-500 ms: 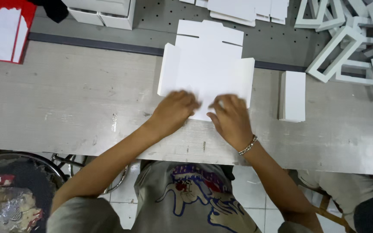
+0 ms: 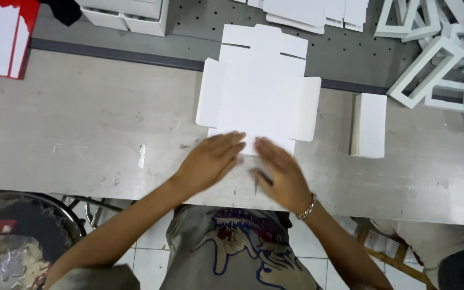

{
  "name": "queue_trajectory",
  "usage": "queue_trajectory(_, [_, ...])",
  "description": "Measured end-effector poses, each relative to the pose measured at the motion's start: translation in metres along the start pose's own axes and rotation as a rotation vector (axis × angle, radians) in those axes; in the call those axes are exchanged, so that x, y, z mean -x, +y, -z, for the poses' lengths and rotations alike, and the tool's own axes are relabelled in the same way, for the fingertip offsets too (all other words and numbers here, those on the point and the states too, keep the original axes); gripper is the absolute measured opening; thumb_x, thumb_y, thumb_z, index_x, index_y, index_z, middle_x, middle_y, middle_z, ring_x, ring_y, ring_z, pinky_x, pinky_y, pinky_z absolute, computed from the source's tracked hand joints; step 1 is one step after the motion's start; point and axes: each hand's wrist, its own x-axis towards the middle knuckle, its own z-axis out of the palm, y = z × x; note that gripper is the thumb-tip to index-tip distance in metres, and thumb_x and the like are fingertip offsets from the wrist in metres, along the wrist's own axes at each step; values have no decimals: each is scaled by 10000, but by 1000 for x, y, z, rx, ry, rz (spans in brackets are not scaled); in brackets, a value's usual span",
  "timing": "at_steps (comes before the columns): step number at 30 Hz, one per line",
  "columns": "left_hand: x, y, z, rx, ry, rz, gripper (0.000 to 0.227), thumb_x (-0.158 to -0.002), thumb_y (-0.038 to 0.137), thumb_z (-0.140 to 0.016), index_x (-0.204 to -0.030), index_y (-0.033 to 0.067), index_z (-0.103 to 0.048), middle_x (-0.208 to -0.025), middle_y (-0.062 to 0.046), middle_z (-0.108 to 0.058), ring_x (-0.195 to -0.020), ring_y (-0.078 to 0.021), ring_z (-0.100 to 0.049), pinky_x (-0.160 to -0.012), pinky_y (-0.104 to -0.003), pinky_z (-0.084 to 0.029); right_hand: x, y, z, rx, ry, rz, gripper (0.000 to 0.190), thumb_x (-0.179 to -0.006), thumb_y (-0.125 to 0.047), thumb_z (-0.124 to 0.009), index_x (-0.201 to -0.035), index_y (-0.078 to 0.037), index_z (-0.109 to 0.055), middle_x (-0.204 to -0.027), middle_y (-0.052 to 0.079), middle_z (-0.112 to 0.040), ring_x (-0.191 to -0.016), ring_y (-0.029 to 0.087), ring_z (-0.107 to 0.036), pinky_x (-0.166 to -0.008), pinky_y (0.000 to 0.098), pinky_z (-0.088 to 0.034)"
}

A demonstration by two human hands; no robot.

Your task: The person folds flat white cardboard pieces into small rectangular boxes by hand. They fold the side flaps, tuck the tabs, and then place the finished boxes into a stack on the left side of the table.

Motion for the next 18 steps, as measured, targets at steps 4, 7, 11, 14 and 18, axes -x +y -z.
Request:
queue_trajectory(4, [-17,-15,-6,-200,74,-70,398,-1027,308,-594,-1332,57,-643,-1301,-173,-636,-1128,-299,-624,-932,-428,-524,-14,19,2,200,-5,-44,595,-896,-315,-713,-1427,-84,-576,-1381,99,-587,-1278,317,-560,-961,450,-473])
queue_trajectory(7, [-27,-18,3,-273,31,-199,385,-1034,259,-595,-1305,-11,-641,-1204,-193,-656,-1063,-310,-637,-871,-415,-561,-27,30,6,311,-79,11,622,-879,-412,-697,-1403,-92,-596,-1299,75,-592,-1246,288,-550,-919,414,-463])
queue_trajectory(11, [-44,-6,21,-306,-255,-175,394,-1061,230,-498,-1293,-72,-598,-1228,-232,-606,-1105,-328,-608,-884,-425,-560,-43,32,22,318,-254,73,434,-896,-236,-686,-1260,-4,-653,-1128,116,-611,-1095,314,-605,-852,406,-503])
queue_trajectory(14, [-63,-14,14,-241,-375,-96,345,-1042,161,-487,-1245,-91,-606,-1136,-236,-627,-1046,-347,-640,-835,-433,-573,-64,37,33,244,-426,-16,350,-924,-193,-638,-1213,1,-672,-1111,136,-647,-1097,339,-634,-861,416,-527])
queue_trajectory(18, [-91,-23,30,-17,-432,120,309,-1016,147,-514,-1207,-59,-642,-982,-236,-702,-926,-386,-708,-727,-502,-603,-94,25,70,-30,-518,-299,362,-977,-159,-569,-1318,-51,-627,-1270,195,-699,-1228,414,-640,-964,527,-524])
